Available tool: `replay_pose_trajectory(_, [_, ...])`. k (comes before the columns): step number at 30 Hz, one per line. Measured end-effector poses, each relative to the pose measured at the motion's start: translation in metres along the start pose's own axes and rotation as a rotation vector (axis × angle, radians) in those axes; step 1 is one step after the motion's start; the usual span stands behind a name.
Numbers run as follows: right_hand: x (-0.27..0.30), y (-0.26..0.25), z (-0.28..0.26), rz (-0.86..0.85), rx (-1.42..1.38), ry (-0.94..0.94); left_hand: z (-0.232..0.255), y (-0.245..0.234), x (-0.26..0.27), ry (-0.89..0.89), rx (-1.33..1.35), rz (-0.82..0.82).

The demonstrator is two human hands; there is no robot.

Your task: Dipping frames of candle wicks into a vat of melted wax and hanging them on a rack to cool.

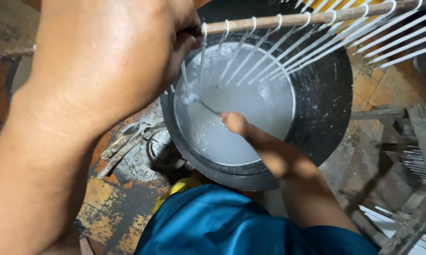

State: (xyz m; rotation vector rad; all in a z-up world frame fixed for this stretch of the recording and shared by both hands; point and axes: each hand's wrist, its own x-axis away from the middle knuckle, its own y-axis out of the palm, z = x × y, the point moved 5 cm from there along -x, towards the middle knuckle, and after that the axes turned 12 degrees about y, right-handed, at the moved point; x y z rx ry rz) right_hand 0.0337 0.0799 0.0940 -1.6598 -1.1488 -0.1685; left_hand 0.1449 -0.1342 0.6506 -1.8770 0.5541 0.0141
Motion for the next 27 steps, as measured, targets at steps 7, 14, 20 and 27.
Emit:
replay_pose_trajectory(7, [-0.003,-0.063,-0.055,0.172,-0.078,0.173,-0.003,-0.001,0.004,0.004,0.086,0.101])
replay_pose_trajectory(14, [0.15,-0.106,-0.052,0.268,-0.385,0.031,0.0,-0.022,0.008,-0.009,-0.005,0.104])
replay_pose_trajectory(20, [0.32,-0.061,-0.02,0.172,-0.563,0.279,0.006,-0.034,0.006,0.034,-0.101,0.12])
replay_pose_trajectory(27, [0.425,0.048,0.04,0.581,-0.539,0.251,0.028,-0.037,-0.018,0.174,-0.102,0.193])
